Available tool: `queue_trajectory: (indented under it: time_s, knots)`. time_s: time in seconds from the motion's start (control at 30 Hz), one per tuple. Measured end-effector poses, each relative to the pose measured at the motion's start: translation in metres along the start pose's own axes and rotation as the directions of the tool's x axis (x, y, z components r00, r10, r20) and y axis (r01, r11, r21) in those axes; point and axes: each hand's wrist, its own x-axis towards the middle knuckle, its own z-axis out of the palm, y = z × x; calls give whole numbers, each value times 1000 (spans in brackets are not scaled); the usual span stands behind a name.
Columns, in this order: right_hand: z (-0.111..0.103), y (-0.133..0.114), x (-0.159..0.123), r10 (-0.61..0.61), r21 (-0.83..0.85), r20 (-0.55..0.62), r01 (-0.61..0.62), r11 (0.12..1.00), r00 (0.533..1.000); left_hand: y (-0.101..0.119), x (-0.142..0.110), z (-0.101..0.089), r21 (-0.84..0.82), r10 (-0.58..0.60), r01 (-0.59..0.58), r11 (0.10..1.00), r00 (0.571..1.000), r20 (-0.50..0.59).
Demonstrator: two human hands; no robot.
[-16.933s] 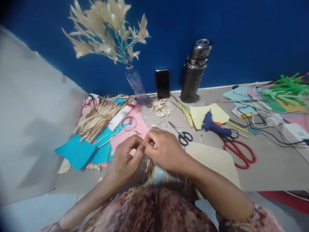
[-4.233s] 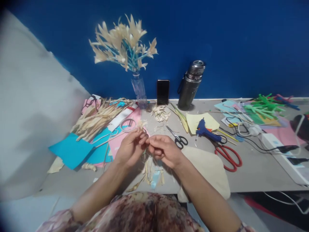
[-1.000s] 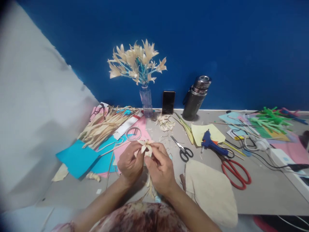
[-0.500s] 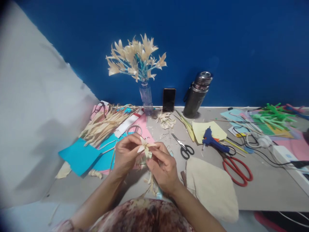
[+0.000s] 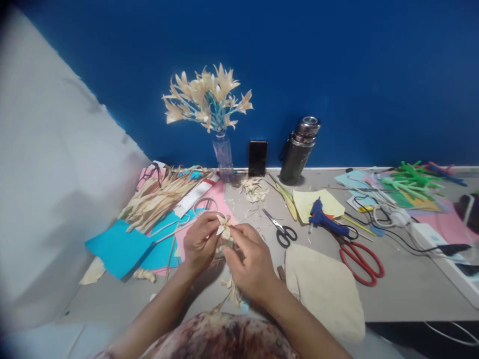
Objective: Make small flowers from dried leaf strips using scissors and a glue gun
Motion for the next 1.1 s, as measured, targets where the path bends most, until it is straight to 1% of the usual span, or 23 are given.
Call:
queue_trajectory:
  time_s: [0.07,0.1,0.17,0.23,0.3,0.37,0.43,0.53,0.6,0.67,0.77,0.83,0.97,1.03,1.1]
  knots:
    - [2,-1,0,1,-137,11,1,991,1000,0,-1,1,67,41,-39,997,999,-30]
    - [4,-1,-1,15,-180,34,-8,984,999,0,-1,1,85,50,-47,995,998,-38]
    - [4,2,-2,70,-194,100,-49,980,993,1,-1,1,90,39,-35,995,998,-46]
    - [-2,5,-2,122,-138,145,-102,985,982,2,1,0,43,1,0,999,999,-35]
    - [-15,9,1,153,-71,141,-144,987,978,3,2,-1,-39,-68,67,997,998,-18]
    - [-33,12,9,183,-17,126,-182,983,975,3,4,-2,-129,-156,156,979,988,12]
    - [-49,13,22,203,38,131,-209,977,970,4,7,-2,-205,-219,228,952,973,70]
    - [-63,15,44,171,129,163,-193,973,972,3,11,-3,-253,-230,270,929,957,176]
    - [-63,17,55,129,193,229,-175,965,965,0,13,-4,-241,-211,265,934,950,229]
    - [-57,20,62,99,254,296,-178,951,950,-4,12,-3,-219,-184,247,944,944,273]
    - [-49,28,62,101,294,355,-214,932,929,-11,8,0,-214,-163,231,949,941,296]
    - [-46,32,60,113,286,364,-226,931,924,-15,4,3,-219,-157,230,948,938,308]
    - [-43,37,56,124,242,342,-215,946,931,-20,0,6,-233,-136,231,945,922,363]
    - [-42,37,57,141,233,331,-225,946,933,-20,0,7,-245,-134,234,941,921,365]
    - [-40,37,58,164,261,320,-254,931,933,-19,0,7,-259,-138,241,935,923,360]
